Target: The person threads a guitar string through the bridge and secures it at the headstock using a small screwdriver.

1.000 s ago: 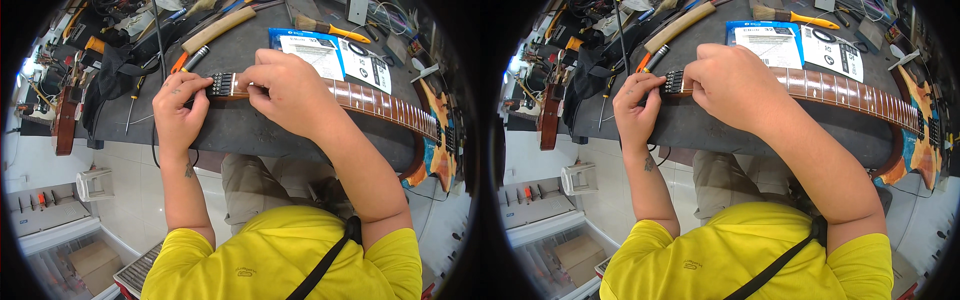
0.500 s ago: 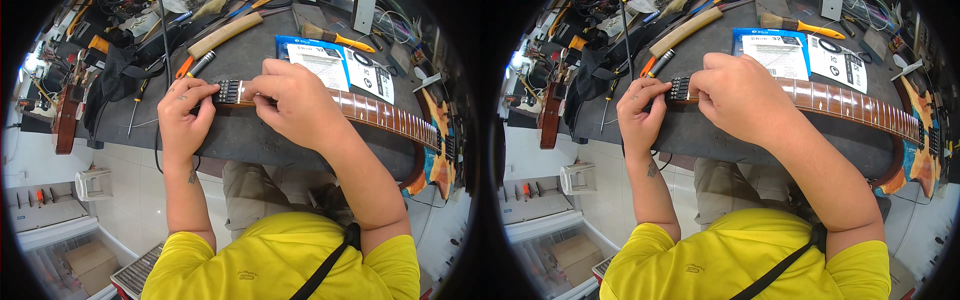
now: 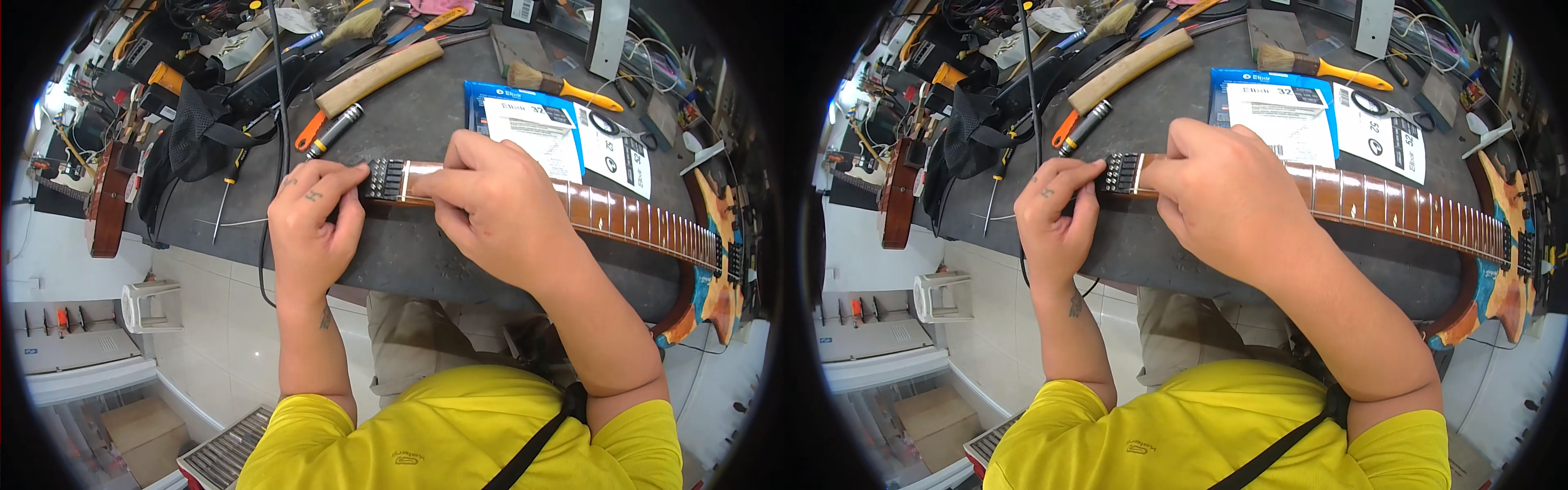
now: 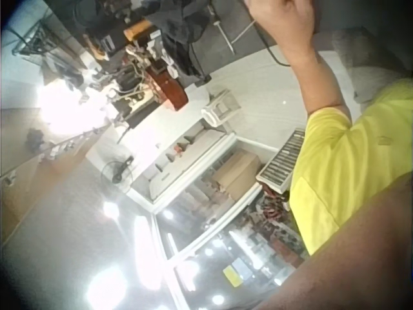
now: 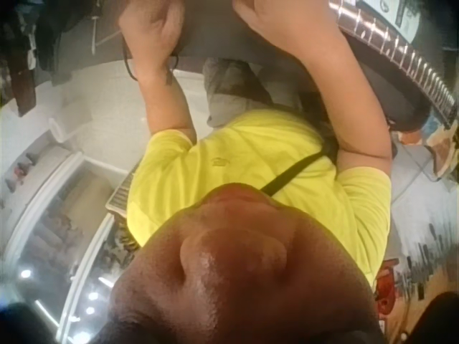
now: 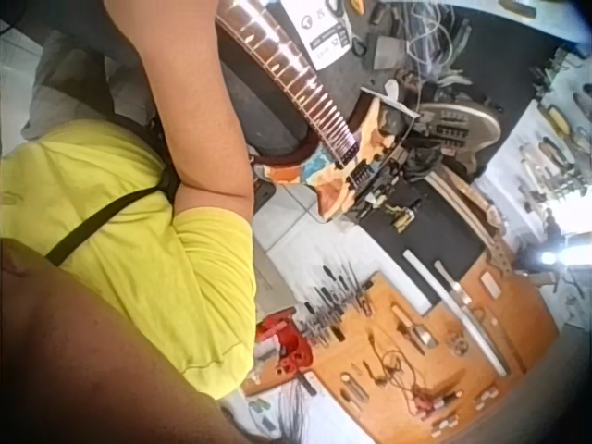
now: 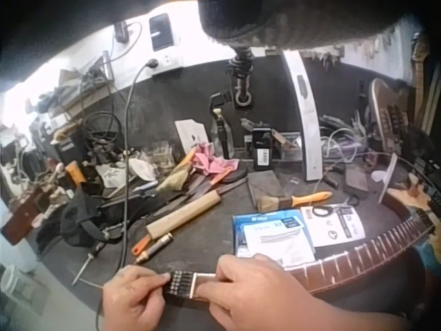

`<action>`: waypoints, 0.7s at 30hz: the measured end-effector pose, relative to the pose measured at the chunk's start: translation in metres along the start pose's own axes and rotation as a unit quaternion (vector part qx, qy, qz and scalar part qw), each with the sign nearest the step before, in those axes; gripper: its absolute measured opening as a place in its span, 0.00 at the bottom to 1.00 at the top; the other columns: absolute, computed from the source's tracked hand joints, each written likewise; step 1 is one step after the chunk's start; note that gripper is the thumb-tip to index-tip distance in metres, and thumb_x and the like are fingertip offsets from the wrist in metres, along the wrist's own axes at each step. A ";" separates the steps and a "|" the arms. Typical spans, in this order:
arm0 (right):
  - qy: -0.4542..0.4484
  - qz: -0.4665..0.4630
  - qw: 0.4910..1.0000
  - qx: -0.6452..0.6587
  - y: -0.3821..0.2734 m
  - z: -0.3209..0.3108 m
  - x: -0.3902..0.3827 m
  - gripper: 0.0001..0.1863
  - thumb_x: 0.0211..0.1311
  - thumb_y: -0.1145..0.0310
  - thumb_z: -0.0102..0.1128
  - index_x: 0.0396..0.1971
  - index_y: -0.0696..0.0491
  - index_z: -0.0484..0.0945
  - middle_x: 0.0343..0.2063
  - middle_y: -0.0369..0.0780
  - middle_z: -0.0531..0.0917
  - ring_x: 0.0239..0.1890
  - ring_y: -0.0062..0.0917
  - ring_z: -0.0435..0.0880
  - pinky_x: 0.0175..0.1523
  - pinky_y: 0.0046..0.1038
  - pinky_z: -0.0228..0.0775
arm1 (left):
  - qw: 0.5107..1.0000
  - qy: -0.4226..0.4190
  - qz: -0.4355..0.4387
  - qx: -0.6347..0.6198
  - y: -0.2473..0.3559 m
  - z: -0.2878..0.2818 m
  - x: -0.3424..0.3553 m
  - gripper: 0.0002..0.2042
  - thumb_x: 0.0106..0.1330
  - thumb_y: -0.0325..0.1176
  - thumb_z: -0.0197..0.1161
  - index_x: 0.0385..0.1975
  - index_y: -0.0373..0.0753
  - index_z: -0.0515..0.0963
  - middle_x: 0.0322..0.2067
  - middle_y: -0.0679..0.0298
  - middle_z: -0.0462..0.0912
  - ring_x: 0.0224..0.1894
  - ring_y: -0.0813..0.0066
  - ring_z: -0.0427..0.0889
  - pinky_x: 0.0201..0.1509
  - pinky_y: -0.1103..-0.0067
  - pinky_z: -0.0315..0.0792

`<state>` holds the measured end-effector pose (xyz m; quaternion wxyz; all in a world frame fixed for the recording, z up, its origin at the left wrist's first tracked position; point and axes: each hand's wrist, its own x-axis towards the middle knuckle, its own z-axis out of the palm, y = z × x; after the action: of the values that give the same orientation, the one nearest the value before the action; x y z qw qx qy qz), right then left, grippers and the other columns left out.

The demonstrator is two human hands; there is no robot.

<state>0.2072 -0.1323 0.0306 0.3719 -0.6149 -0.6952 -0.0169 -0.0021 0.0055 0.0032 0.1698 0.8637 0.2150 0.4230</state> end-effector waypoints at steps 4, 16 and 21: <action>-0.011 0.003 1.000 -0.009 -0.003 -0.001 0.000 0.07 0.57 0.75 0.75 0.35 0.50 0.89 0.32 0.39 0.80 0.36 0.39 0.84 0.43 0.42 0.74 | 1.000 -0.004 0.008 -0.029 -0.005 0.000 0.000 0.13 0.55 0.14 0.70 0.40 0.32 0.91 0.34 0.56 0.89 0.37 0.57 0.88 0.45 0.68 0.81; -0.049 0.031 0.998 0.017 -0.006 -0.006 0.005 0.17 0.47 0.78 0.76 0.40 0.48 0.93 0.30 0.34 0.75 0.31 0.30 0.78 0.38 0.35 0.65 | 0.999 -0.021 0.004 -0.043 -0.003 -0.002 0.004 0.16 0.48 0.13 0.70 0.38 0.32 0.90 0.30 0.60 0.84 0.32 0.60 0.82 0.37 0.69 0.75; -0.074 0.053 0.996 0.026 -0.003 -0.009 0.006 0.18 0.46 0.77 0.77 0.40 0.47 0.94 0.29 0.33 0.75 0.31 0.29 0.77 0.38 0.35 0.62 | 0.999 -0.032 -0.004 -0.042 -0.004 -0.002 0.004 0.17 0.47 0.14 0.70 0.39 0.32 0.90 0.30 0.60 0.83 0.31 0.61 0.81 0.37 0.70 0.74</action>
<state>0.2090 -0.1330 0.0419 0.3360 -0.6404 -0.6874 0.0666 -0.0019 0.0112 0.0051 0.2149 0.8678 0.1951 0.4033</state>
